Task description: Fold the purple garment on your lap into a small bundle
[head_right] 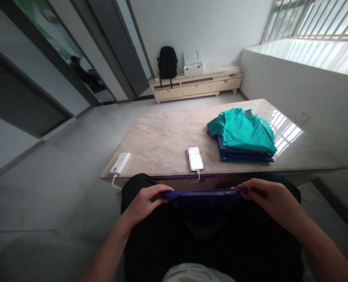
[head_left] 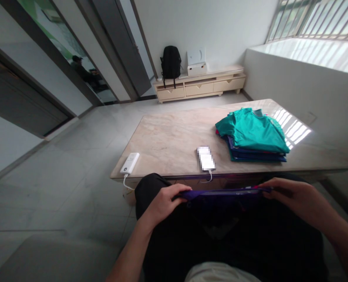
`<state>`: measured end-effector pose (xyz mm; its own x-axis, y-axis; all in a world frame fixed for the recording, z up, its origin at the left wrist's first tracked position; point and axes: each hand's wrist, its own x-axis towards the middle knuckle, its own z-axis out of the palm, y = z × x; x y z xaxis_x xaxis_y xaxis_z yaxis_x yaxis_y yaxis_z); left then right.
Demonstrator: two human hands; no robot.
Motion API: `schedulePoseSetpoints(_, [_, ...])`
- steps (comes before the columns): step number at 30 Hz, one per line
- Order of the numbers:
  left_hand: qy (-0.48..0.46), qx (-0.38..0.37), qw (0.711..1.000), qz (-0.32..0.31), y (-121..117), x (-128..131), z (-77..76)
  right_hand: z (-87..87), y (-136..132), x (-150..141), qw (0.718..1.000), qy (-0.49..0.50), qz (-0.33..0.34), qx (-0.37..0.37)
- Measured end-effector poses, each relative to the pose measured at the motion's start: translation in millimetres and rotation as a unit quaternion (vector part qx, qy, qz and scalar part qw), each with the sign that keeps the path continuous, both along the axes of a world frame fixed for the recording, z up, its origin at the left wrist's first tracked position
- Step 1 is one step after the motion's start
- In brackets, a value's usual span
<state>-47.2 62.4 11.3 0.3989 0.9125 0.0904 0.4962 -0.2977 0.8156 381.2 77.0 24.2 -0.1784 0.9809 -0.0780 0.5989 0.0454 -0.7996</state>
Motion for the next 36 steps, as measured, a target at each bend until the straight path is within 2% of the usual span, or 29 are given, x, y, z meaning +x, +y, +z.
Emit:
schedulePoseSetpoints(5, [0.028, 0.024, 0.999, 0.007, 4, 3, -11.7, -5.5, -1, 0, 0.999, -0.022, -0.032, -0.009])
schedulePoseSetpoints(13, [0.015, 0.082, 0.995, 0.058, 5, 7, -13.6, -6.3, -3, 10, 0.993, -0.091, -0.058, 0.039])
schedulePoseSetpoints(15, [0.016, 0.096, 0.992, 0.074, 7, 6, -14.1, -5.0, -3, 8, 0.991, -0.098, -0.066, 0.065])
schedulePoseSetpoints(18, [0.046, 0.102, 0.989, 0.098, 9, 6, -13.5, -4.6, -1, 2, 0.981, -0.102, -0.067, 0.148])
schedulePoseSetpoints(20, [0.075, 0.084, 0.987, 0.111, 10, 7, -11.2, -5.6, 1, -1, 0.979, -0.105, -0.072, 0.161])
schedulePoseSetpoints(21, [0.083, 0.066, 0.987, 0.117, 9, 9, -9.6, -6.3, 1, -3, 0.982, -0.106, -0.079, 0.139])
schedulePoseSetpoints(23, [0.067, 0.019, 0.99, 0.122, 6, 17, -7.2, -7.6, -1, -10, 0.993, -0.081, -0.075, 0.043])
schedulePoseSetpoints(25, [0.008, -0.04, 0.993, 0.115, 2, 31, -7.5, -8.6, -7, -24, 0.996, 0.005, -0.06, -0.067])
schedulePoseSetpoints(28, [-0.11, -0.129, 0.979, 0.11, -8, 61, -13.7, -12.0, -23, -58, 0.965, 0.181, -0.037, -0.187])
schedulePoseSetpoints(30, [-0.159, -0.16, 0.967, 0.12, -14, 82, -19.1, -17.1, -32, -82, 0.938, 0.252, -0.021, -0.237])
schedulePoseSetpoints(32, [-0.159, -0.149, 0.968, 0.125, -20, 100, -23.0, -24.2, -39, -101, 0.923, 0.285, -0.009, -0.258])
schedulePoseSetpoints(36, [-0.069, -0.02, 0.992, 0.103, -30, 117, -26.1, -38.2, -42, -117, 0.922, 0.302, -0.021, -0.243])
